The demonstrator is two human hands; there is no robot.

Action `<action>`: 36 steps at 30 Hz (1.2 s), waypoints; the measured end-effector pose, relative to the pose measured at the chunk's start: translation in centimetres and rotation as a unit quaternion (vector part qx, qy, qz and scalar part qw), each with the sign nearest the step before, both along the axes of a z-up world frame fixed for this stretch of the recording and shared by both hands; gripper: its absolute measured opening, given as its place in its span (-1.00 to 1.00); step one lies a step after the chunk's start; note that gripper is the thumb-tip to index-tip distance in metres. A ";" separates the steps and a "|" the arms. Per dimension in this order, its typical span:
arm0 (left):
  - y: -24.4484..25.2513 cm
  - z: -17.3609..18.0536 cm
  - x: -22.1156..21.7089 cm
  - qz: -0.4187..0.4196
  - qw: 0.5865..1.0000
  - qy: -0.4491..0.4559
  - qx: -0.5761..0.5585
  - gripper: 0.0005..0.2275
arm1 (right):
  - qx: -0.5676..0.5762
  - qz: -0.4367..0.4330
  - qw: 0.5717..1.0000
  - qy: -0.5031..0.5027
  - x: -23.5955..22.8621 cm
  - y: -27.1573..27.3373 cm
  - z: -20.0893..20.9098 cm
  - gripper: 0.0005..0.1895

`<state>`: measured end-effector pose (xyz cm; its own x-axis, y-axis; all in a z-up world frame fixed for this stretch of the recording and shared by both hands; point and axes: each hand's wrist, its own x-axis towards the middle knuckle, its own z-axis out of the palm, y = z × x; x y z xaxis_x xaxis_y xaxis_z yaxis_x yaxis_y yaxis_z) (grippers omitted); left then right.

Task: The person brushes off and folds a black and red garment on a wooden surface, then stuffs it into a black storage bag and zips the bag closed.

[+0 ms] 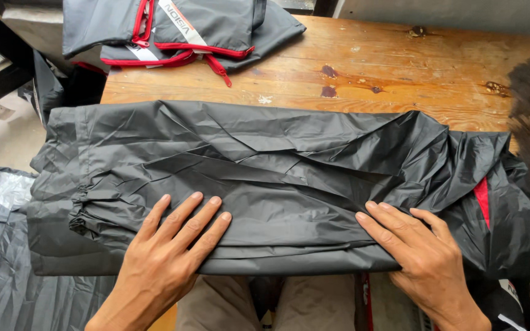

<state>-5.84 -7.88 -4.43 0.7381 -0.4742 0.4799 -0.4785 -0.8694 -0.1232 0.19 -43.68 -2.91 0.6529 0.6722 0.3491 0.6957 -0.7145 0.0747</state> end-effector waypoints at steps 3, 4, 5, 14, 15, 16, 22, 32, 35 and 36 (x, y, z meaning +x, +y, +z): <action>0.0 0.6 -0.1 -0.003 1.000 -0.001 -0.009 -0.67 | 0.019 -0.003 1.000 0.022 0.0 0.0 0.1 -0.07; 0.1 0.7 -0.2 0.006 1.000 0.001 -0.003 -0.63 | 0.028 -0.006 0.999 0.021 0.1 0.2 0.1 -0.11; 0.2 0.9 -0.2 0.015 1.000 0.004 0.003 -0.59 | 0.037 -0.008 0.999 0.020 0.1 0.3 0.1 -0.15; 3.9 1.1 -0.8 0.068 0.994 0.031 0.075 -0.62 | -0.009 -0.022 1.000 0.020 -0.2 0.1 1.4 -0.21; 4.2 1.1 -0.8 0.066 0.995 0.032 0.074 -0.62 | -0.011 -0.024 0.999 0.021 0.0 0.0 1.6 -0.21; 4.5 1.0 -0.7 0.048 0.995 0.049 0.071 -0.57 | -0.047 -0.004 0.999 0.006 0.3 -0.1 1.8 -0.17; 6.5 2.3 1.2 -0.043 0.989 0.140 0.032 -0.32 | -0.095 0.030 0.994 0.043 2.3 -1.5 3.2 -0.28; 9.0 1.1 4.5 -0.018 0.956 0.292 0.017 -0.39 | -0.081 0.024 0.992 0.098 3.3 -2.1 2.2 -0.34; 8.6 1.5 2.8 0.031 0.978 0.139 0.153 -0.13 | -0.086 -0.004 0.994 0.062 2.5 -2.5 2.6 -0.10; 8.3 1.3 2.4 0.014 0.979 0.138 0.152 -0.13 | -0.088 -0.021 0.994 0.065 2.3 -2.4 2.5 -0.10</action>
<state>-3.41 0.38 -3.16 0.8339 -0.5426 0.1009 -0.5070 -0.8254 -0.2481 2.45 -46.12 -0.37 0.7133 0.6869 0.1391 0.6776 -0.7266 0.1136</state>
